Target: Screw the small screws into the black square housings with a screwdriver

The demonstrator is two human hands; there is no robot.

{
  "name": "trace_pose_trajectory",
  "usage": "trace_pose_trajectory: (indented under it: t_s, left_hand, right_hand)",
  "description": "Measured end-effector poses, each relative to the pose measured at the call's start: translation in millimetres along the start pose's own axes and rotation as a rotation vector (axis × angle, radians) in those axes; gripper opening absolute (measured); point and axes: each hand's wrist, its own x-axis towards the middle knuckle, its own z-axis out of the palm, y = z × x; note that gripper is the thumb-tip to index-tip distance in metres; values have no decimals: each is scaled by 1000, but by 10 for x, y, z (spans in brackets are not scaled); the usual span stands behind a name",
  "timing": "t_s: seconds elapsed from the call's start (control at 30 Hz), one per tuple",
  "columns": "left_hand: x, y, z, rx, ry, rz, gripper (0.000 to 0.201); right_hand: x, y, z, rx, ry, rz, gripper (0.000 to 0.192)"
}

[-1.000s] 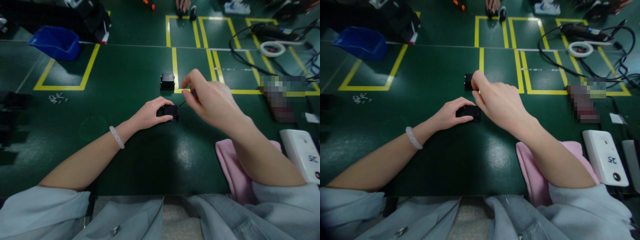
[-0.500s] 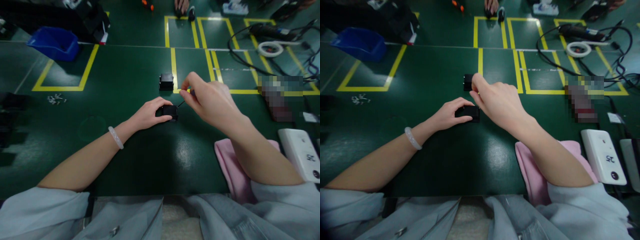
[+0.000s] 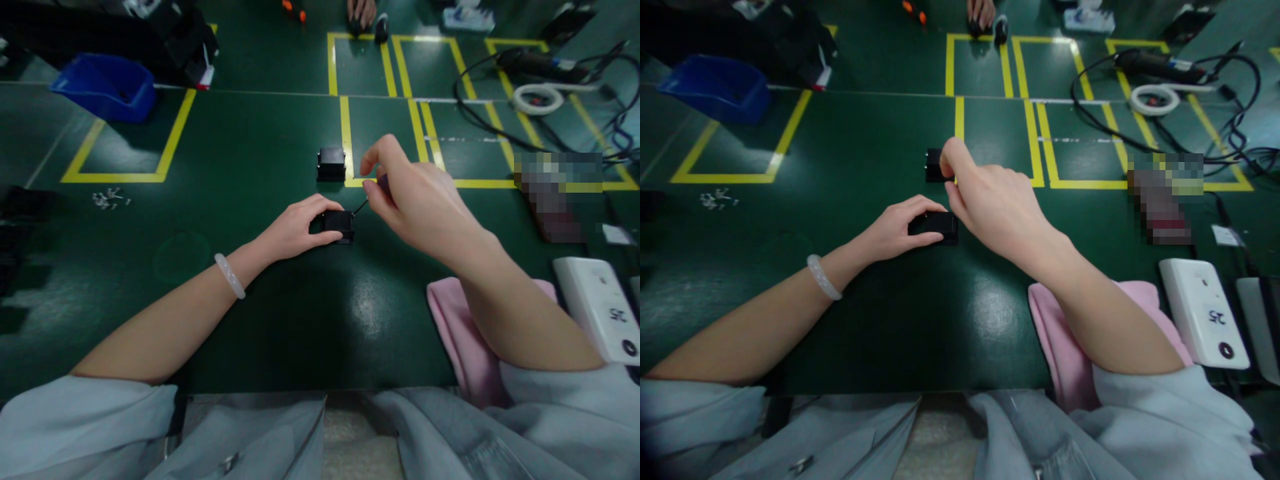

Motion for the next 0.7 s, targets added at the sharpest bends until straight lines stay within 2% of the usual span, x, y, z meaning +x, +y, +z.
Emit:
trace_pose_trajectory:
  t_s: [0.23, 0.4, 0.57, 0.7]
  left_hand:
    - [-2, 10, -5, -2, -3, -8, 40]
    - [-2, -3, 5, 6, 2, 11, 39]
    - [-4, -11, -2, 11, -4, 5, 38]
    - [-6, -5, -7, 7, -2, 12, 38]
  right_hand:
    - [8, 13, 13, -48, -6, 10, 31]
    - [17, 7, 10, 27, 0, -1, 29]
    - [24, 4, 3, -35, -16, 35, 30]
    - [17, 6, 4, 23, -12, 10, 28]
